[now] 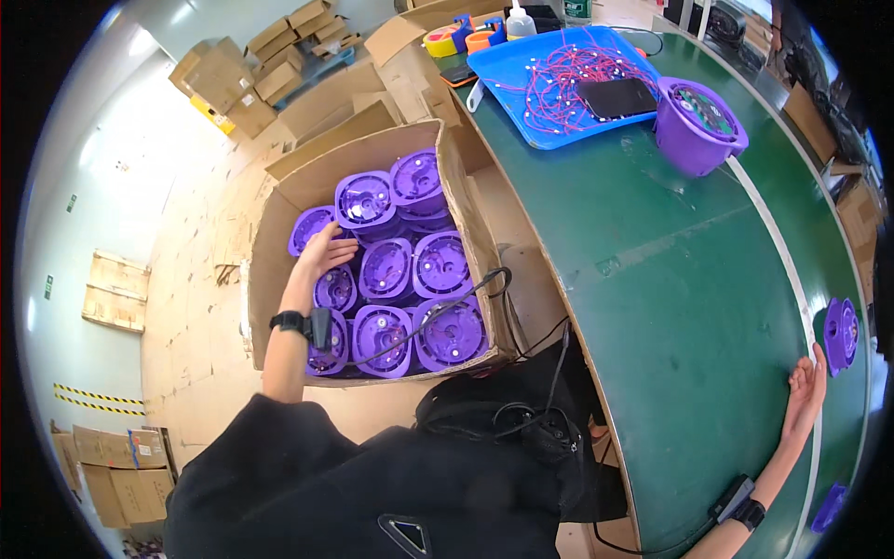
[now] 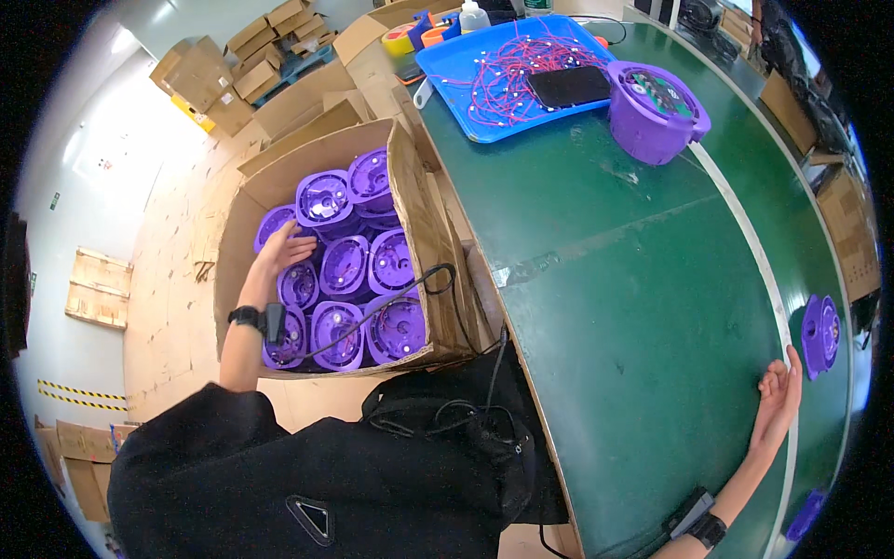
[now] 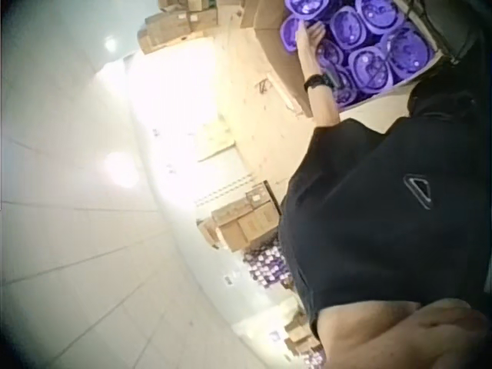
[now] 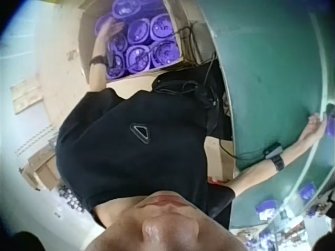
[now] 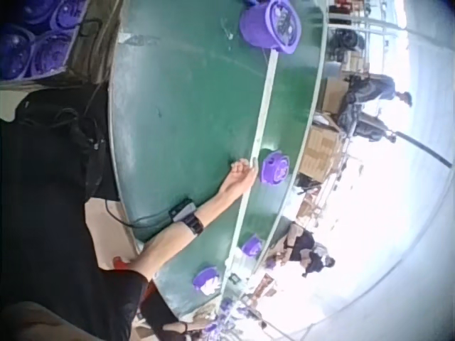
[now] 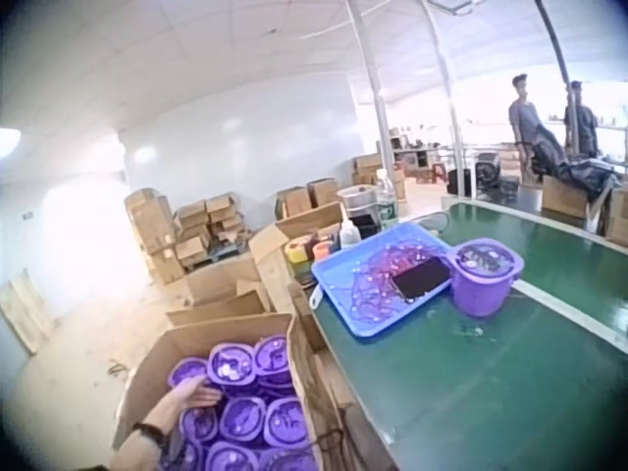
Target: The person assembles purple fan units by taking purple housings from a cardboard box, inserting white fan blades, and placing the completed units on a green workbench. The person handles the components by hand, repeatedly picking up housings and blades to form finished assemblies.
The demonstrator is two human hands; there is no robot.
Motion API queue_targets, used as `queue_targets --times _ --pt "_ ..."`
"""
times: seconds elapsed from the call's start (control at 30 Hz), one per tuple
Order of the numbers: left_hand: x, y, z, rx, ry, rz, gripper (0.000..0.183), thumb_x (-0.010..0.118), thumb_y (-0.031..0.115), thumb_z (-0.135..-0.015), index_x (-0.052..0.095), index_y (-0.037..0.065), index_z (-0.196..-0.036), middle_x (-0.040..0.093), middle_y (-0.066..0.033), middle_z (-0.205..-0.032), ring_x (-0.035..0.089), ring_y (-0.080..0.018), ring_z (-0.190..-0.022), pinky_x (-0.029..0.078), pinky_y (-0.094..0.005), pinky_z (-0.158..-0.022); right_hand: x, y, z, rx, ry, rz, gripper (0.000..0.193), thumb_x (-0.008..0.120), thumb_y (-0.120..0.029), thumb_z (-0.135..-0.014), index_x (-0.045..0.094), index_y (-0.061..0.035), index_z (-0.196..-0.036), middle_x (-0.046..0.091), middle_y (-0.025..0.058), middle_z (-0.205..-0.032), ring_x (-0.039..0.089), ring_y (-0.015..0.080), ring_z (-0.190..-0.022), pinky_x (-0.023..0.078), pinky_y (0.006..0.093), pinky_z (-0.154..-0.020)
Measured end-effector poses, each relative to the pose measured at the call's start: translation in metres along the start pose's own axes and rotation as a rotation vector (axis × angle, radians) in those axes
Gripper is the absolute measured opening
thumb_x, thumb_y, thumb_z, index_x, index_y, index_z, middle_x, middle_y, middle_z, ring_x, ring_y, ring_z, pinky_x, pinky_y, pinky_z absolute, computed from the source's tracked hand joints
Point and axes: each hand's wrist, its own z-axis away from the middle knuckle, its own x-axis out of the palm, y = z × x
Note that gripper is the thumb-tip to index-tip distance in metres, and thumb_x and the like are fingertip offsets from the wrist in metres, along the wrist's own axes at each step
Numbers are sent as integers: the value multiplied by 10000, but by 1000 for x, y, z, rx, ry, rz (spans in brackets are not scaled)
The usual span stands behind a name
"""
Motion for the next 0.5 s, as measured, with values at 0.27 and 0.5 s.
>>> queue_targets --times 0.27,0.5 --pt "29 -41 -100 11 125 282 621 555 517 -933 443 78 -1358 593 -219 -1212 623 -371 -1039 569 -518 -817 13 5 2 -23 23 -22 422 508 -278 -1010 491 2 -1326 619 42 -920 567 91 -763 472 232 -664" --pt "-5 -1 -60 254 214 1 457 644 331 -894 548 12 -1206 648 -149 -1082 685 -279 -911 590 -452 -738 29 -17 15 -5 22 -107 316 470 -196 -1010 544 15 -1233 635 106 -862 594 142 -689 488 265 -628"
